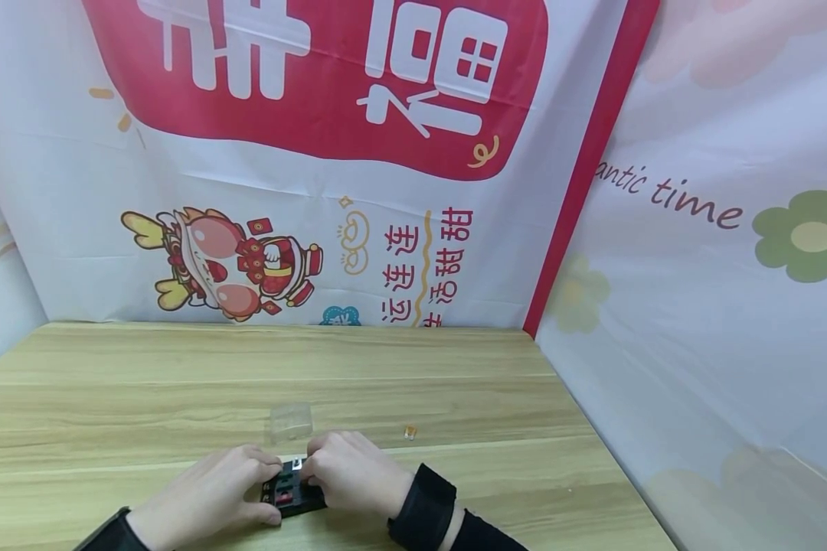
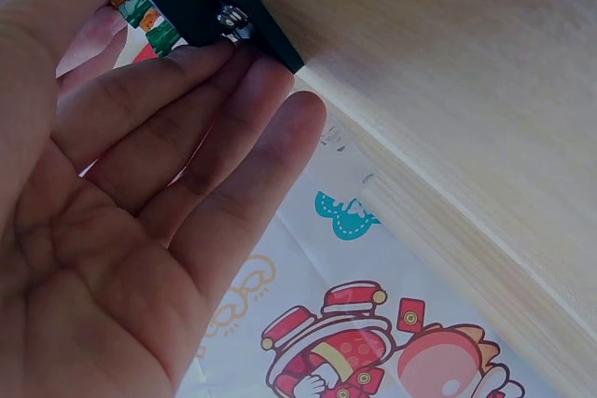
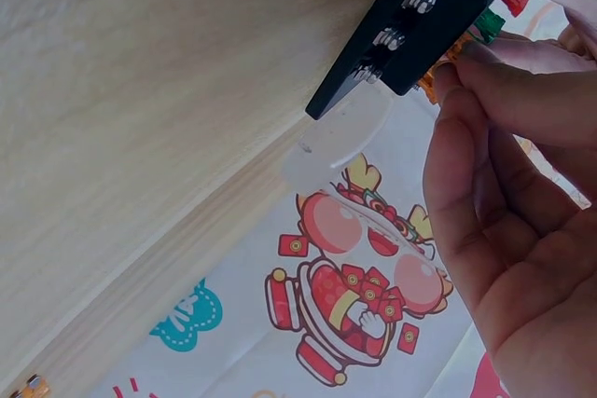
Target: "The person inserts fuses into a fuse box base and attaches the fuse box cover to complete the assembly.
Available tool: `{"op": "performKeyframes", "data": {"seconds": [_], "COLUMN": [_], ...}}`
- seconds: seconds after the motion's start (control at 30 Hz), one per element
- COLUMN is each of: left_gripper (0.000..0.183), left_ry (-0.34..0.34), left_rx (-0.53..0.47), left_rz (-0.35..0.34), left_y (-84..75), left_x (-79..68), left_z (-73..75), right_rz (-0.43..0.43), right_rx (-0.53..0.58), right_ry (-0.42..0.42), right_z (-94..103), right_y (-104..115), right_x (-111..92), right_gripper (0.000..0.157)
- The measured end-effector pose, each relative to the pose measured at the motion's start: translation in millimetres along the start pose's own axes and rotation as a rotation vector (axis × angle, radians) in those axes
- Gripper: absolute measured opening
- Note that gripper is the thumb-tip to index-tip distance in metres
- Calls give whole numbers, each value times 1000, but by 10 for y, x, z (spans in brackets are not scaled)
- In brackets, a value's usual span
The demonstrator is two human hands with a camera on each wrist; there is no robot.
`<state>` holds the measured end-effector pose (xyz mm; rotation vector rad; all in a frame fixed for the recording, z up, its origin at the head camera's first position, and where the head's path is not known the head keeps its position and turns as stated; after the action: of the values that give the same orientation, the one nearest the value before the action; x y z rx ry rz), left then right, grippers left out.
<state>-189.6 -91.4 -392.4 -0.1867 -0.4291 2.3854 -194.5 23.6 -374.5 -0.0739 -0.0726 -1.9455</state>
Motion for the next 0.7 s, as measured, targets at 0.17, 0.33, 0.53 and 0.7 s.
{"op": "performKeyframes", "data": {"seconds": [0.17,0.33,0.53,0.7], "left_gripper": [28,27,26,26], "left_ry": [-9,-11,-21,-30], "left_rx": [6,2,-4,4], "left_rz": [-6,-17,-30,-37], "left_y": [4,0,-3,-3], "left_x": [-5,-4,-5,-10], "left_z": [1,0,0,-2], "right_rz": [-2,-3,-1,12], "right_rx": [-14,-15,0,-26], "right_ry": [2,7,9,-5], "right_z": [-7,-14,-24,-21], "right_y": [2,-2,-18,0], "right_x": [4,6,12,10], "right_gripper": [19,19,22,21]}}
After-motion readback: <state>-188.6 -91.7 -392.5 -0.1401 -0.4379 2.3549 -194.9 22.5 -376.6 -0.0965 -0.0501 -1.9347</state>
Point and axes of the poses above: each hand's wrist, its own x-axis towards the middle knuckle, its own z-axis out of the back of the hand, y = z × x, the point moved 7 cm from there along x, towards the middle knuckle, and after that the axes turned 8 degrees about y, right-handed, at the moved point
